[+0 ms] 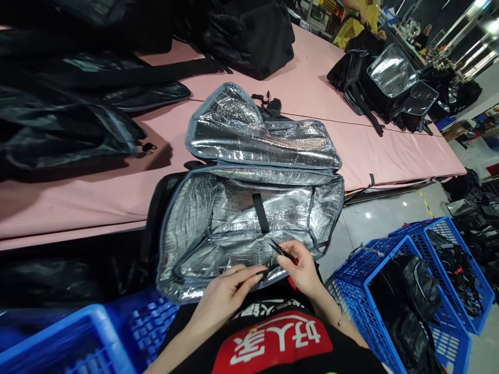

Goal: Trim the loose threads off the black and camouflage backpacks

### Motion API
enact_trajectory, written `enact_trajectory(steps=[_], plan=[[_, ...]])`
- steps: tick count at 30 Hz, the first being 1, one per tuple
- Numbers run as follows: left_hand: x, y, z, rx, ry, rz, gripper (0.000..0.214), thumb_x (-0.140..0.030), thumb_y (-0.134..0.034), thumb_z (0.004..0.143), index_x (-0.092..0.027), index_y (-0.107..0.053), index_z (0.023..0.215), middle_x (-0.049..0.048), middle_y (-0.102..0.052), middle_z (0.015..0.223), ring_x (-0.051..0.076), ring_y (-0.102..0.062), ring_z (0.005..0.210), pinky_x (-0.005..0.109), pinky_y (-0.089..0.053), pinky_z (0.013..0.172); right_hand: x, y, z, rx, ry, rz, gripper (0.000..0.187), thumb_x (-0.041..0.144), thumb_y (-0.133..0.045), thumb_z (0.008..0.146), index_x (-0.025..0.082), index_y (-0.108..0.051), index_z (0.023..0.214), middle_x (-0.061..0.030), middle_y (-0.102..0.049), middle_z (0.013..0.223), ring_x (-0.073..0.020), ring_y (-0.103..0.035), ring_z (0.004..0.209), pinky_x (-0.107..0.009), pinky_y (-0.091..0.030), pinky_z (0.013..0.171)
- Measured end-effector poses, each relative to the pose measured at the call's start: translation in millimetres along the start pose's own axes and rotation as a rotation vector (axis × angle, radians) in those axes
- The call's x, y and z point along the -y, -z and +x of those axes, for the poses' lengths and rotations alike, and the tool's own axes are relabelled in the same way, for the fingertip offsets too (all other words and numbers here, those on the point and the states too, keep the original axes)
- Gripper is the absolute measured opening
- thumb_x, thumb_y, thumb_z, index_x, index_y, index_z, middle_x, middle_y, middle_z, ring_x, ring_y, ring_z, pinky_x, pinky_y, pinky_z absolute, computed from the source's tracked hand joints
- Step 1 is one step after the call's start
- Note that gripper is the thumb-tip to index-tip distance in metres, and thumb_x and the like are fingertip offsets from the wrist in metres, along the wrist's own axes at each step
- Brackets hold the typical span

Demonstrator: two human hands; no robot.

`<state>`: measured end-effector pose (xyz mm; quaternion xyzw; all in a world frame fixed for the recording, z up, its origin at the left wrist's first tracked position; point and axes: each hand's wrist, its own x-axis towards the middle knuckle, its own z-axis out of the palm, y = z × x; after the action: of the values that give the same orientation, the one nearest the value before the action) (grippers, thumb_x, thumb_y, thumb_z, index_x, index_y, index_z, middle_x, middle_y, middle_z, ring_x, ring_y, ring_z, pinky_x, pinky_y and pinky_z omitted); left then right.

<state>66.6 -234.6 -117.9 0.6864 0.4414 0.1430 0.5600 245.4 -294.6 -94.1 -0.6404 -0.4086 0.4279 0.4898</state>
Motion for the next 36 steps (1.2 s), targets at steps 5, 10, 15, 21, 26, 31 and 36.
enact_trajectory(steps=[5,10,15,21,26,31,36], plan=[[0,-2.8,-5,0.134,0.241,-0.349,0.049,-0.056,-0.061,0.068,-0.022,-0.071,0.103,0.0033,-0.07,0.065,0.018,-0.06,0.054,0.027,-0.049,0.057,-7,4,-11,0.008,-0.023,-0.003,0.022,0.036,-0.056,0.082,0.019,-0.055,0.096,-0.0029,-0.065,0.088,-0.0168,-0.062,0.081,-0.03,-0.05,0.077],[-3,-0.4,-6,0.153,0.347,-0.706,0.062,-0.058,-0.073,0.058,-0.021,-0.069,0.108,0.0087,-0.071,0.106,0.029,-0.066,0.098,0.045,-0.045,0.097,-2,13,-14,0.062,-0.009,-0.161,0.02,0.033,-0.056,0.083,0.019,-0.059,0.096,-0.003,-0.066,0.087,-0.0171,-0.062,0.079,-0.028,-0.049,0.074],[-2,0.5,-6,0.131,0.374,-0.728,0.065,-0.061,-0.075,0.054,-0.023,-0.069,0.107,0.0077,-0.07,0.109,0.03,-0.066,0.097,0.048,-0.04,0.102,17,25,-13,0.144,0.039,-0.438,0.013,0.027,-0.056,0.084,0.02,-0.065,0.091,-0.0024,-0.069,0.084,-0.0177,-0.063,0.076,-0.027,-0.046,0.069],[-1,-0.9,-6,0.149,0.35,-0.655,0.069,-0.064,-0.071,0.057,-0.023,-0.067,0.112,0.0067,-0.072,0.102,0.028,-0.066,0.097,0.049,-0.039,0.103,19,30,-11,0.275,0.075,-0.483,0.014,0.029,-0.059,0.084,0.02,-0.066,0.092,-0.0024,-0.069,0.084,-0.0168,-0.063,0.073,-0.025,-0.046,0.065],[0,-3.7,-5,0.101,0.351,-0.672,0.062,-0.062,-0.073,0.057,-0.023,-0.07,0.105,0.0057,-0.066,0.117,0.027,-0.066,0.096,0.045,-0.045,0.098,11,28,-11,0.31,0.104,-0.542,0.009,0.027,-0.06,0.084,0.02,-0.066,0.085,-0.0025,-0.07,0.083,-0.017,-0.064,0.076,-0.025,-0.046,0.069],[4,-4.1,-4,0.134,0.369,-0.716,0.067,-0.062,-0.072,0.058,-0.022,-0.067,0.112,0.0066,-0.072,0.102,0.028,-0.067,0.093,0.047,-0.042,0.101,13,27,-11,0.29,0.074,-0.554,0.009,0.027,-0.059,0.084,0.02,-0.065,0.088,-0.0026,-0.07,0.084,-0.0162,-0.064,0.074,-0.024,-0.045,0.065],[4,-3.9,-3,0.077,0.355,-0.717,0.055,-0.058,-0.075,0.056,-0.024,-0.073,0.098,0.0044,-0.067,0.115,0.029,-0.066,0.098,0.042,-0.051,0.092,10,25,-13,0.347,0.11,-0.579,0.009,0.028,-0.06,0.084,0.02,-0.065,0.087,-0.0023,-0.069,0.085,-0.0168,-0.064,0.076,-0.024,-0.044,0.068]])
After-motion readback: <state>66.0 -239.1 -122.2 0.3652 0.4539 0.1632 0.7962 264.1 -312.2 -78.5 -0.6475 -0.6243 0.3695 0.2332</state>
